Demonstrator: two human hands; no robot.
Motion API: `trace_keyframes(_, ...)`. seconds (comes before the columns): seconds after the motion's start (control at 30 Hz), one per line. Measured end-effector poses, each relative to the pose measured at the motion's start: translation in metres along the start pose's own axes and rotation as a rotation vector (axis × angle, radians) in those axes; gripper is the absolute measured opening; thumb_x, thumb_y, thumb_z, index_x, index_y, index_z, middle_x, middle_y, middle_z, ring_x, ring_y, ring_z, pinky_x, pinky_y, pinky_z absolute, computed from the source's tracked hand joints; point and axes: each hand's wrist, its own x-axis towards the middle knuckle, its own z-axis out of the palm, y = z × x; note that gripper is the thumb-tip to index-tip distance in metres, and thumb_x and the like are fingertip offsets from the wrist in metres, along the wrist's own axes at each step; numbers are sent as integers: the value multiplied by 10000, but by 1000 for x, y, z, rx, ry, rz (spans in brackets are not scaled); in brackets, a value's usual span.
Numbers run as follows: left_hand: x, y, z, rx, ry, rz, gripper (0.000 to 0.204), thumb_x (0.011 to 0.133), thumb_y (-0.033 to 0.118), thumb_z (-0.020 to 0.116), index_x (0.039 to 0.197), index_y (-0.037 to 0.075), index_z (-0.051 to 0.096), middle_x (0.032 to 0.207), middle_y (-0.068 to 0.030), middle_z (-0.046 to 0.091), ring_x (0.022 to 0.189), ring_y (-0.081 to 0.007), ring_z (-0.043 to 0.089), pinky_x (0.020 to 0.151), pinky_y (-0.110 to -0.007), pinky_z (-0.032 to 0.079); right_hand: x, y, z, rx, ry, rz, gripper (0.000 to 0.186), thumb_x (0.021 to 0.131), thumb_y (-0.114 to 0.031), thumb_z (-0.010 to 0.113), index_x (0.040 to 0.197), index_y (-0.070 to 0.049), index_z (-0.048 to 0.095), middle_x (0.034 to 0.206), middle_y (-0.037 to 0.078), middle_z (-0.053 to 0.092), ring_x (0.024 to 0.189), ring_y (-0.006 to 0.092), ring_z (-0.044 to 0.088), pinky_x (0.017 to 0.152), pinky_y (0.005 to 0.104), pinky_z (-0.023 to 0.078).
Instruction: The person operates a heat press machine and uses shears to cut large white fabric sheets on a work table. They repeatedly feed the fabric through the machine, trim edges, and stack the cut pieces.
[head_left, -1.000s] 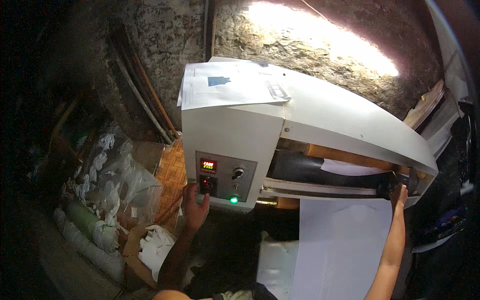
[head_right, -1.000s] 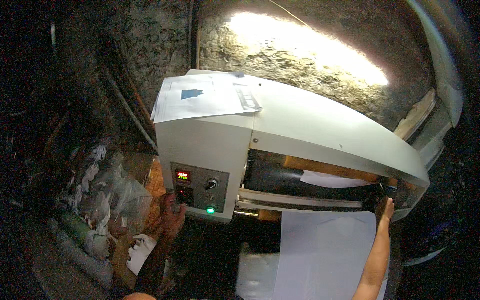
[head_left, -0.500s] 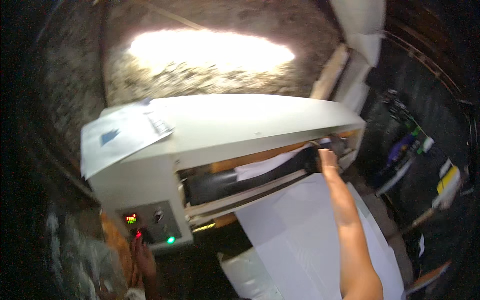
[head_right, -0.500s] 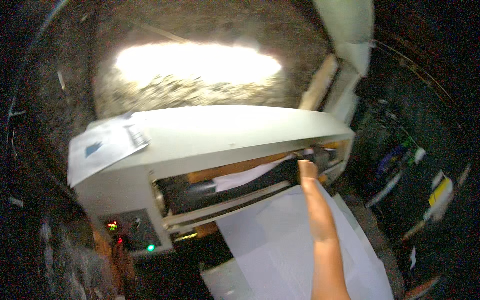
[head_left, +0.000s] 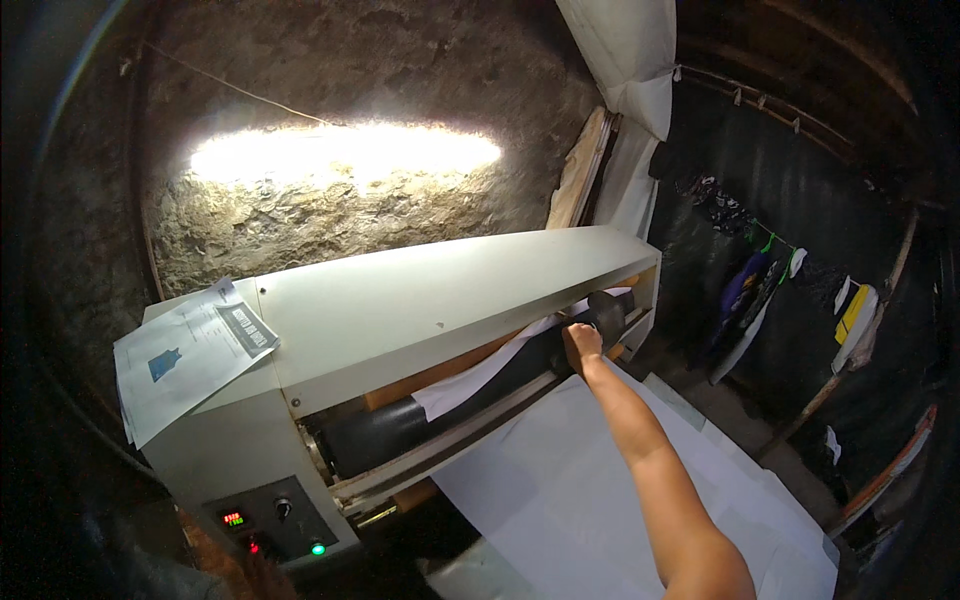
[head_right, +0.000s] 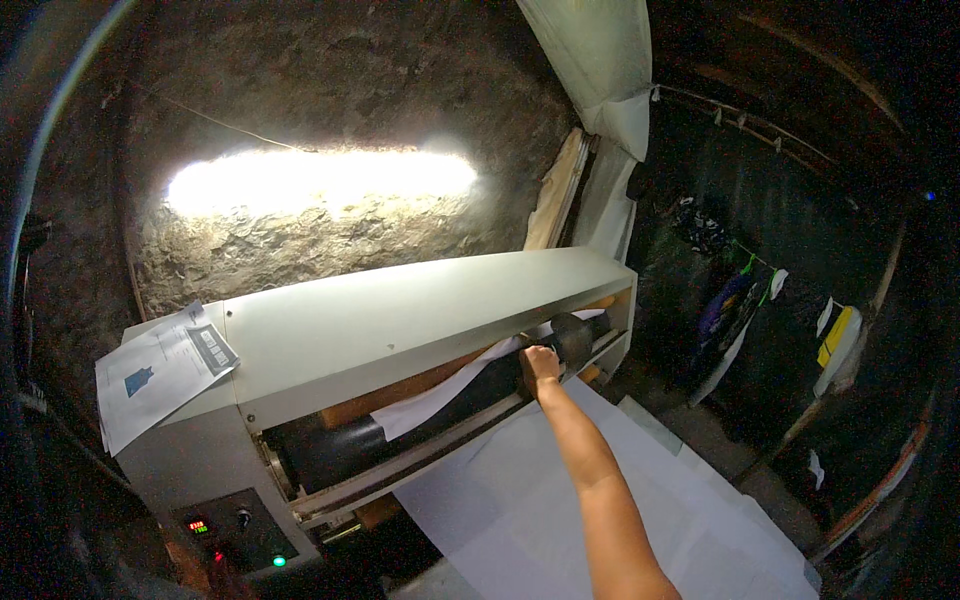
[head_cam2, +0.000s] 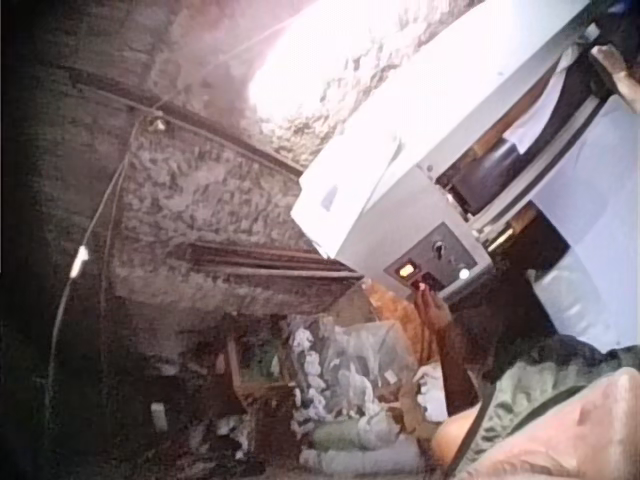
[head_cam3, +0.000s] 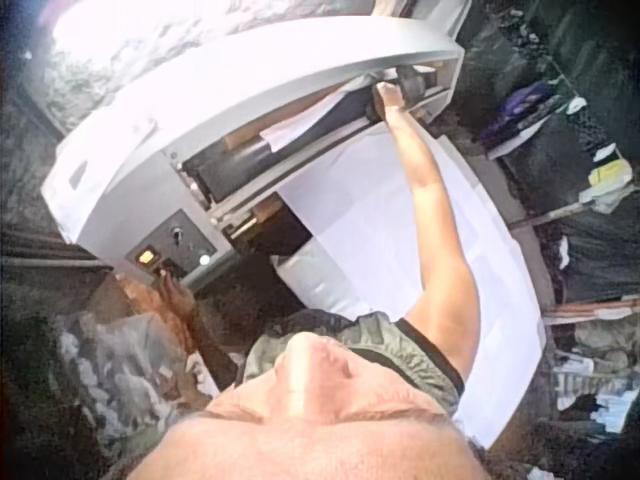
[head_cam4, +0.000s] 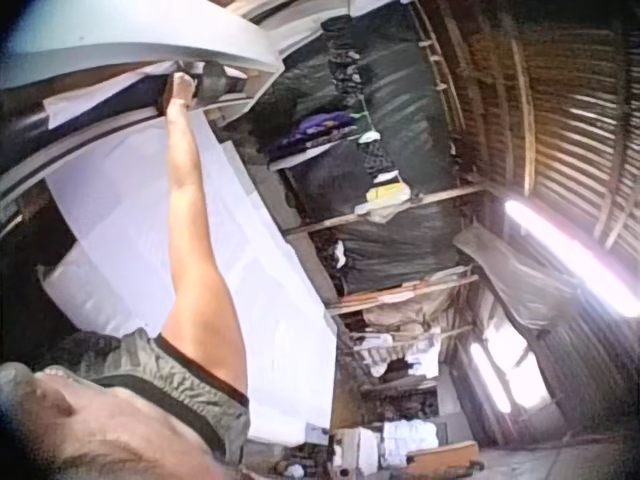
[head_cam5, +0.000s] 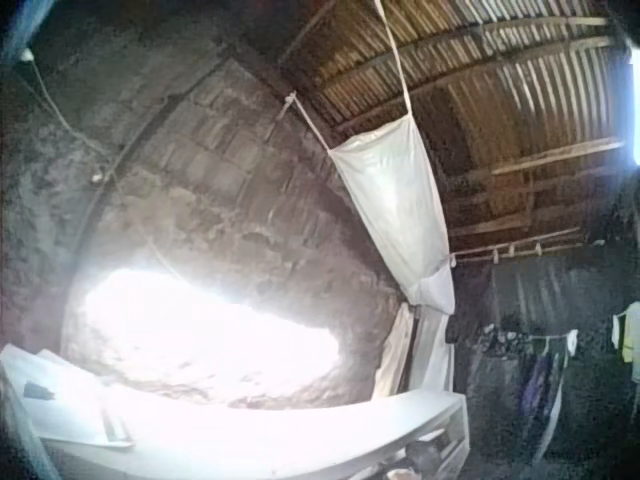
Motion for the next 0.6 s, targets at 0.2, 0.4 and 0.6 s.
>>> trace_keyframes(0.2,1,-9,5,13,131,173,266,921,71,538,1163,-18,605,1192,-215,598,1143,-393,554,1010,-464,434,5,0,31,-23,-25,10,202,829,-107,617,633,-154,605,705,59,678,715,180,700,603,301,576)
trace_keyframes(0.4,3,-10,4,20,135,177,247,931,77,532,1131,-36,621,1175,-214,612,1111,-382,581,982,-454,458,7,-9,-16,68,-264,-103,120,807,-92,599,789,-58,713,852,129,707,825,287,706,671,361,566)
trace_keyframes(0.6,4,-14,1,44,120,218,221,930,78,545,1084,-46,643,1115,-211,646,1035,-369,621,934,-429,495,8,-23,-47,7,-258,-99,90,775,-78,623,756,-64,710,785,135,704,781,263,714,646,357,577)
